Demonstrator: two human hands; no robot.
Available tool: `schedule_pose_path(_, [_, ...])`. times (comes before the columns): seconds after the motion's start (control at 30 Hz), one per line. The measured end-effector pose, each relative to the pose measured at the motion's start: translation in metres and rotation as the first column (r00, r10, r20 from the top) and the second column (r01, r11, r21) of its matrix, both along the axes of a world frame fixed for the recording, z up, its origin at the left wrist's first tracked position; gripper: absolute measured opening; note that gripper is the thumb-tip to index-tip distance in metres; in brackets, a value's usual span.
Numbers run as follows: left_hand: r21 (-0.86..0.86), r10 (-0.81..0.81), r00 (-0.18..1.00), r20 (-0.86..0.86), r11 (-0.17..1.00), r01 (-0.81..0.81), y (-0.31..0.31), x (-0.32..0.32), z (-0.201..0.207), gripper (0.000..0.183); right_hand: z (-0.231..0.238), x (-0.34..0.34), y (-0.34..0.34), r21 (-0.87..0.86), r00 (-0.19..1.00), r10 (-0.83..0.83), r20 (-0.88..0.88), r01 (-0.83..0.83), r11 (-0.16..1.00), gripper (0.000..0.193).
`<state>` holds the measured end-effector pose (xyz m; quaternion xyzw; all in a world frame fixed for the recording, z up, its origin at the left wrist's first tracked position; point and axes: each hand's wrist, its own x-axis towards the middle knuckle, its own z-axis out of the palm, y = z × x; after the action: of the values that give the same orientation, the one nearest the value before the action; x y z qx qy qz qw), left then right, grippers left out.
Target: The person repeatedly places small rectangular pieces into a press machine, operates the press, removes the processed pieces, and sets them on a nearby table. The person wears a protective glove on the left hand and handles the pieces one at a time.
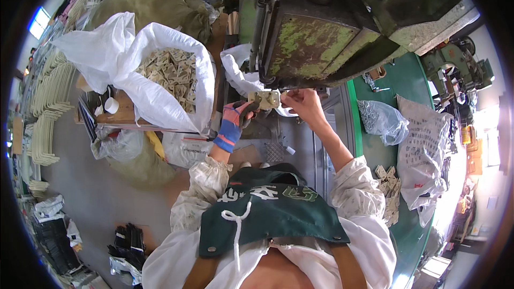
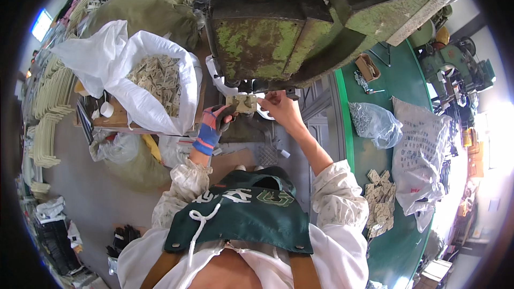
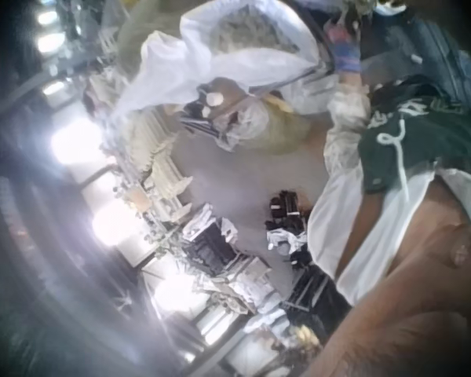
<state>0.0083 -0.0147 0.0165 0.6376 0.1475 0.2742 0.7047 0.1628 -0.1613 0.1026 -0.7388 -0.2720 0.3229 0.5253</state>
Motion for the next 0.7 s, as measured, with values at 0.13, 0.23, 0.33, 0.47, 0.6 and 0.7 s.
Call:
schedule_pose_path(0.13, [-0.396,-0.114,0.972,-0.204,0.918,0.025,-0.003,-0.006,0.033,0.021,-0.019,-0.004,0.001,0.064,0.971,-0.039,-0.234,0.055,0.996,0.027])
schedule_pose_path(0.23, [-0.468,-0.151,0.958,-0.242,0.884,0.021,0.002,-0.010,0.032,0.021,-0.019,-0.010,0.004,0.096,0.929,-0.049,-0.366,0.090,0.991,0.026])
schedule_pose_path(0.33, [-0.381,-0.132,0.967,-0.218,0.924,0.041,0.008,-0.012,0.020,0.020,-0.019,-0.015,0.009,0.080,0.918,-0.049,-0.392,0.087,0.993,0.025])
schedule_pose_path(0.47, [-0.441,-0.105,0.935,-0.338,0.895,-0.059,0.012,-0.005,0.028,0.020,-0.016,-0.016,0.013,0.092,0.901,-0.058,-0.431,0.107,0.990,0.028])
schedule_pose_path(0.6, [-0.344,-0.053,0.947,-0.317,0.937,-0.063,0.006,-0.012,0.014,0.025,-0.031,-0.025,0.012,0.094,0.883,-0.066,-0.465,0.123,0.988,0.027])
schedule_pose_path(0.7, [-0.323,-0.066,0.933,-0.355,0.945,-0.056,0.011,-0.007,0.025,0.021,-0.026,-0.029,0.016,0.133,0.867,-0.093,-0.489,0.179,0.975,0.025])
